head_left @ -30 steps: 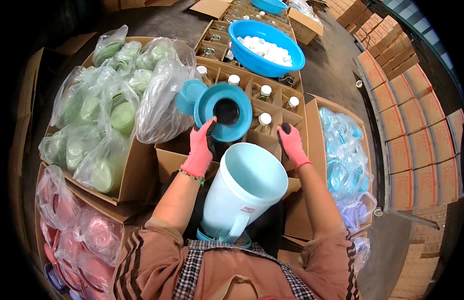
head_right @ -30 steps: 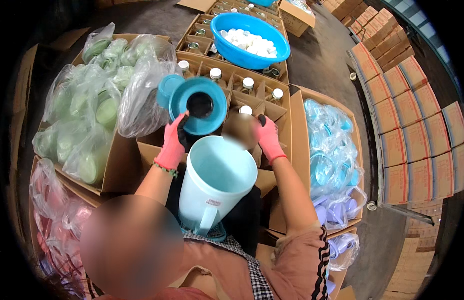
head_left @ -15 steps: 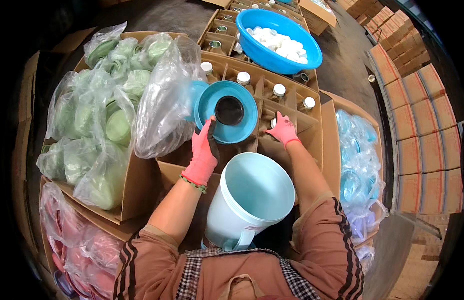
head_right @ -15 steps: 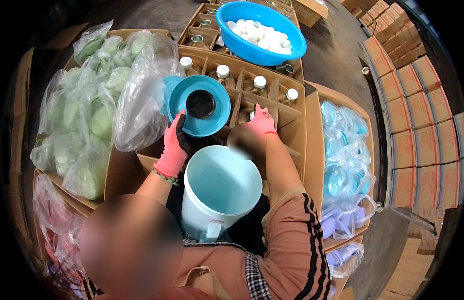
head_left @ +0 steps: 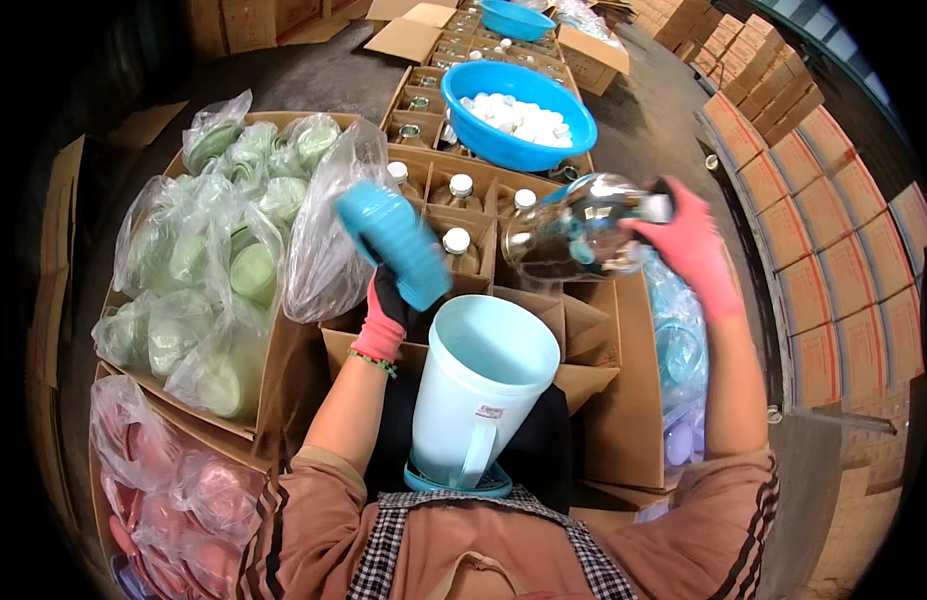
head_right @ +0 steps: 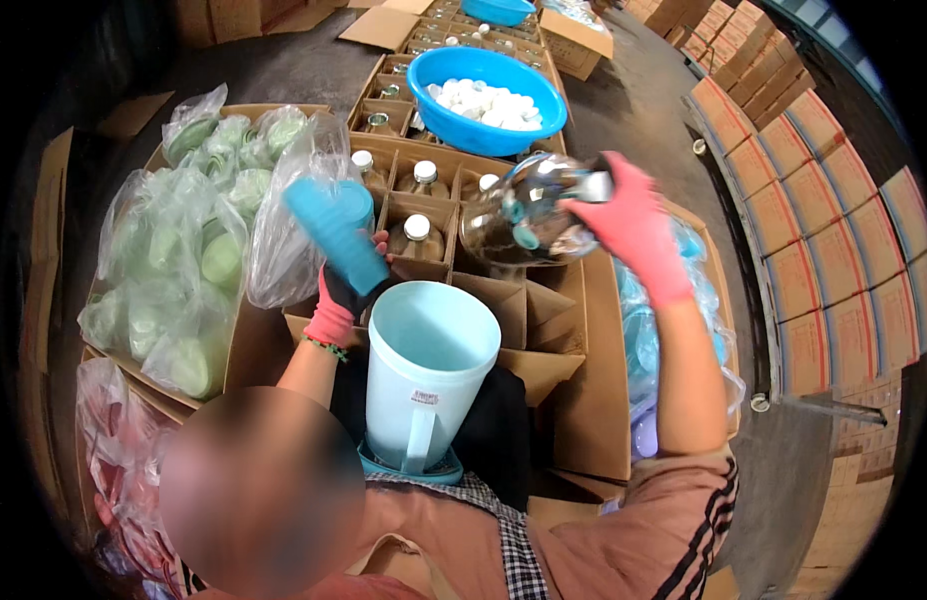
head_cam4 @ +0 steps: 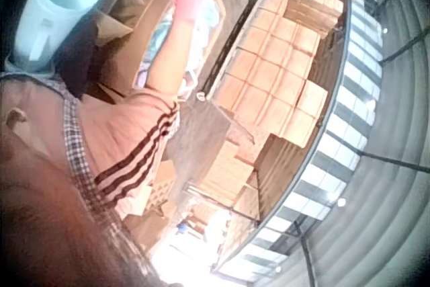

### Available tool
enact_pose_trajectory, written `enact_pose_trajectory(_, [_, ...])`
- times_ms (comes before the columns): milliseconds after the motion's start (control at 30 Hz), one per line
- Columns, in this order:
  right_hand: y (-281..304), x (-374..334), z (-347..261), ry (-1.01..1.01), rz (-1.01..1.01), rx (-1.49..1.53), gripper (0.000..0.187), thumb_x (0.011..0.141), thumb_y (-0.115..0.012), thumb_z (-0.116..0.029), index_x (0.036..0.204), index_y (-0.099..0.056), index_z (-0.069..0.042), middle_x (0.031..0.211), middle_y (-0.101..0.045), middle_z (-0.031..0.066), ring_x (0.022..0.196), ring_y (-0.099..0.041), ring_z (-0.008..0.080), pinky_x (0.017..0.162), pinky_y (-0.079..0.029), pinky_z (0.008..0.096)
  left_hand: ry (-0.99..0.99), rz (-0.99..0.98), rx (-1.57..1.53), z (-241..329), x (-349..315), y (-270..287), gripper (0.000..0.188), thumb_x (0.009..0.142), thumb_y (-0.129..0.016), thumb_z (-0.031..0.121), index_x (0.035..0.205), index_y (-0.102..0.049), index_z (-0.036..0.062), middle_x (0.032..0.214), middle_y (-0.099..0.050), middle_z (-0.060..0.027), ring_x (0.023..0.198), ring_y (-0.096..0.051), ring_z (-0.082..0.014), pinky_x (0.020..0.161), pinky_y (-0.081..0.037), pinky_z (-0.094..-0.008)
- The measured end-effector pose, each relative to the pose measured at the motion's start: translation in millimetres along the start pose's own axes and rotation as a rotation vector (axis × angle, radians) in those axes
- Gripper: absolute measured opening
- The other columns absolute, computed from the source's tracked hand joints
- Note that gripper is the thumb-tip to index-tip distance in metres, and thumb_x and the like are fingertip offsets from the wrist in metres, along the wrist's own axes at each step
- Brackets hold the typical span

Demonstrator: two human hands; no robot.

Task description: The person assembles plastic pitchers by inserting a metal strainer and securing the lid, then wraps each unit in a clear plastic bag. They handle blue, purple, and green pitchers, placing the wrapped units into cardboard boxes.

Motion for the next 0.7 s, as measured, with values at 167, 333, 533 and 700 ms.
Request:
enact_pose_trajectory(167, [55.4, -88.6, 30.1, -0.47, 0.34, 0.871, 0.029, 0.07, -0.067, -0.018, 0.091, -0.052, -0.006, 0.07, -0.056, 0.0046, 0.052, -0.052, 0.0079, 0.043, -0.035, 0.0171, 0.034, -0.425, -0.056, -4.6, -9.5, -76.5, 0.038, 0.087, -0.036, 0.036, 0.108, -0.044, 0.0052, 0.131, -0.032, -0.019, 0.123, -0.025, -0.0348, 0.1, -0.022, -0.0476])
enact_pose_trajectory(333, [-56.1, -146.2, -8.1, -0.418, 0.261, 1.671, 0.041, 0.072, -0.067, -0.009, 0.105, -0.044, -0.007, 0.093, -0.052, 0.0077, 0.082, -0.054, 0.0191, 0.063, -0.048, 0.0301, -0.226, -0.092, -0.357, -2.9, -2.6, -141.9, 0.033, 0.084, -0.043, 0.034, 0.098, -0.052, 0.0056, 0.11, -0.047, -0.0111, 0.109, -0.038, -0.0257, 0.094, -0.029, -0.0419])
enact_pose_trajectory(533, [-142.6, -117.2, -7.0, -0.257, -0.296, 1.347, 0.053, 0.075, -0.061, -0.011, 0.121, -0.037, -0.005, 0.099, -0.051, 0.0032, 0.088, -0.049, 0.0123, 0.079, -0.042, 0.0262, -0.658, -0.518, 0.855, 45.8, -12.4, -143.1, 0.012, 0.083, -0.046, 0.018, 0.083, -0.05, 0.0068, 0.077, -0.051, -0.0023, 0.076, -0.047, -0.014, 0.074, -0.039, -0.0273])
enact_pose_trajectory(700, [-152.9, -119.7, 7.7, -0.5, -0.113, 1.816, 0.042, 0.075, -0.063, -0.04, 0.096, -0.048, -0.007, 0.082, -0.052, 0.0025, 0.068, -0.053, 0.013, 0.053, -0.047, 0.0257, -0.054, -0.372, 0.539, 12.4, -45.5, -176.4, 0.025, 0.085, -0.046, 0.026, 0.085, -0.054, 0.0023, 0.077, -0.055, -0.0118, 0.072, -0.053, -0.0203, 0.066, -0.044, -0.0293])
Point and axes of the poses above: each hand's wrist, its own x-axis towards the middle knuckle, its own y-axis out of the back of the hand, z = x × y, the point moved 4 cm from there along x, towards the middle knuckle
